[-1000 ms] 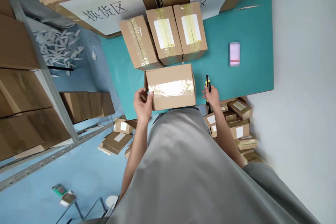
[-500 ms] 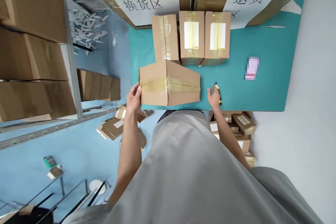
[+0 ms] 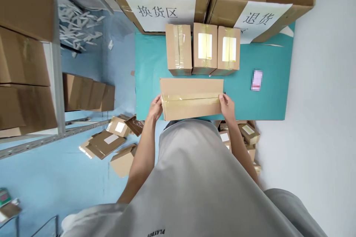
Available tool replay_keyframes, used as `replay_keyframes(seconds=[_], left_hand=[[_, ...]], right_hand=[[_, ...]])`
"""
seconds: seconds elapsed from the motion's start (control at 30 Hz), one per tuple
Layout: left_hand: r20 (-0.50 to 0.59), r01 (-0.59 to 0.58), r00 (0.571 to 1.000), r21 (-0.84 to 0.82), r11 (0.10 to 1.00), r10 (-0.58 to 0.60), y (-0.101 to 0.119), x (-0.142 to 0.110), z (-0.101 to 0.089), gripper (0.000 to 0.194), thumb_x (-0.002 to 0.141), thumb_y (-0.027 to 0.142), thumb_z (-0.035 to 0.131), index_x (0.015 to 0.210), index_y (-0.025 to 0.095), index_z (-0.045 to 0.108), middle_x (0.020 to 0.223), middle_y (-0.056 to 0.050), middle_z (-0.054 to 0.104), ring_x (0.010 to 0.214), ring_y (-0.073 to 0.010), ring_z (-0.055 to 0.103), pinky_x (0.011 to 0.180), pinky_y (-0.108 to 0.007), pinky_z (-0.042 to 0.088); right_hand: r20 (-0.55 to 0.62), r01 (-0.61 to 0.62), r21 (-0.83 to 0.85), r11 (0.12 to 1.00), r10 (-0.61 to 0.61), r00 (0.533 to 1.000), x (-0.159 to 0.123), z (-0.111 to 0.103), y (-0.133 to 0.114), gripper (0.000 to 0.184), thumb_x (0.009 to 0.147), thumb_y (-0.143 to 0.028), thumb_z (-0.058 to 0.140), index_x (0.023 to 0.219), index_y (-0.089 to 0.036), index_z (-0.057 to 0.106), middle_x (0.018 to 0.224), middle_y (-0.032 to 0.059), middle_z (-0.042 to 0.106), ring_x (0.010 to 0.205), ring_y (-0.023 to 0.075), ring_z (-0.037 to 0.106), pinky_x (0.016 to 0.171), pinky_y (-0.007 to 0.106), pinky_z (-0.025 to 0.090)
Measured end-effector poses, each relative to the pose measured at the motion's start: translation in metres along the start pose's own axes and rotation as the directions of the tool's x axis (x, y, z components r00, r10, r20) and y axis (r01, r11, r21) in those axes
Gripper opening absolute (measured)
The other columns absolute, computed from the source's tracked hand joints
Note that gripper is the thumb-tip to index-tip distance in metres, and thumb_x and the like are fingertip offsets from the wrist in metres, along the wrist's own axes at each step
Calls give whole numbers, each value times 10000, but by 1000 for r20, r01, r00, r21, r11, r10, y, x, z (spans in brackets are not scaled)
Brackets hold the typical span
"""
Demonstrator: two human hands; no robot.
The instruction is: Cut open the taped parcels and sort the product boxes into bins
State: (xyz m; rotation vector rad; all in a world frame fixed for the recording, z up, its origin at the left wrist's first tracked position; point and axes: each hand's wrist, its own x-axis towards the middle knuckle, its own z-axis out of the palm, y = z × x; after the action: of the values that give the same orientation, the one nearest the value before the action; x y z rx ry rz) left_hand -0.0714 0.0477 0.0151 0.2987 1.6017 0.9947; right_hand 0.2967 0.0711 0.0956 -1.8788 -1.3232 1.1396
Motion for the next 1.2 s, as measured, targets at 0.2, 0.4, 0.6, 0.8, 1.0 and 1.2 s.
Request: replay_keyframes(seconds=[0.2, 0.4, 0.6, 0.8, 1.0, 1.2], left_hand=[[-54, 4, 999, 77, 997, 1, -11, 14, 32, 331, 734, 404, 923, 842, 192, 692, 866, -50, 787, 925, -234, 760, 898, -376, 655], [-97, -214, 968, 165, 963, 231, 14, -10, 1, 313, 961, 495, 745, 1015, 186, 747, 1000, -83, 783, 896, -202, 735, 858, -331, 633], [37, -356, 927, 388, 850, 372, 31, -49, 6, 393, 955, 522, 788, 1155, 184, 796, 1063, -103, 768, 914, -234, 743, 878, -367, 643], [18, -388, 907, 423, 819, 420, 42, -42, 23, 504, 889, 350, 802, 1355, 160, 777, 1201, -143, 718, 1099, -274, 760, 1034, -445, 653], [84, -392, 917, 382, 837, 391, 59, -39, 37, 400, 919, 394, 758, 1227, 145, 811, 943, -82, 778, 1133, -317, 767, 1198, -512, 566], [182, -429, 903, 297, 853, 390, 56, -44, 34, 588, 771, 194, 683, 1357, 192, 738, 1443, -144, 758, 1434, -314, 693, 1294, -518, 517]], right_hand=[[-46, -78, -192, 978, 70, 996, 5, 11, 1, 592, 1069, -617, 522, 1355, -139, 722, 1448, 228, 780, 1342, 311, 746, 1164, 473, 590], [-210, -130, -260, 957, 75, 975, 4, 22, 2, 473, 1054, -600, 563, 1189, -165, 691, 1288, 223, 786, 1203, 299, 745, 1122, 474, 597], [-278, -109, -322, 940, 16, 960, 0, 26, -9, 350, 1001, -482, 639, 1162, -174, 688, 1269, 197, 732, 1163, 286, 697, 1102, 458, 581], [-281, -187, -329, 926, 93, 955, 14, 25, -26, 524, 929, -442, 724, 1329, -105, 700, 1269, 204, 764, 1170, 302, 718, 1122, 447, 550], [-119, -135, -243, 961, 108, 987, 23, 13, -29, 449, 956, -570, 641, 1087, -165, 784, 1117, 171, 838, 1076, 324, 772, 1062, 463, 584], [-36, -113, -100, 989, 109, 993, 29, 2, -8, 622, 783, -326, 707, 1379, -146, 718, 1349, 187, 776, 1154, 307, 768, 1098, 487, 617]])
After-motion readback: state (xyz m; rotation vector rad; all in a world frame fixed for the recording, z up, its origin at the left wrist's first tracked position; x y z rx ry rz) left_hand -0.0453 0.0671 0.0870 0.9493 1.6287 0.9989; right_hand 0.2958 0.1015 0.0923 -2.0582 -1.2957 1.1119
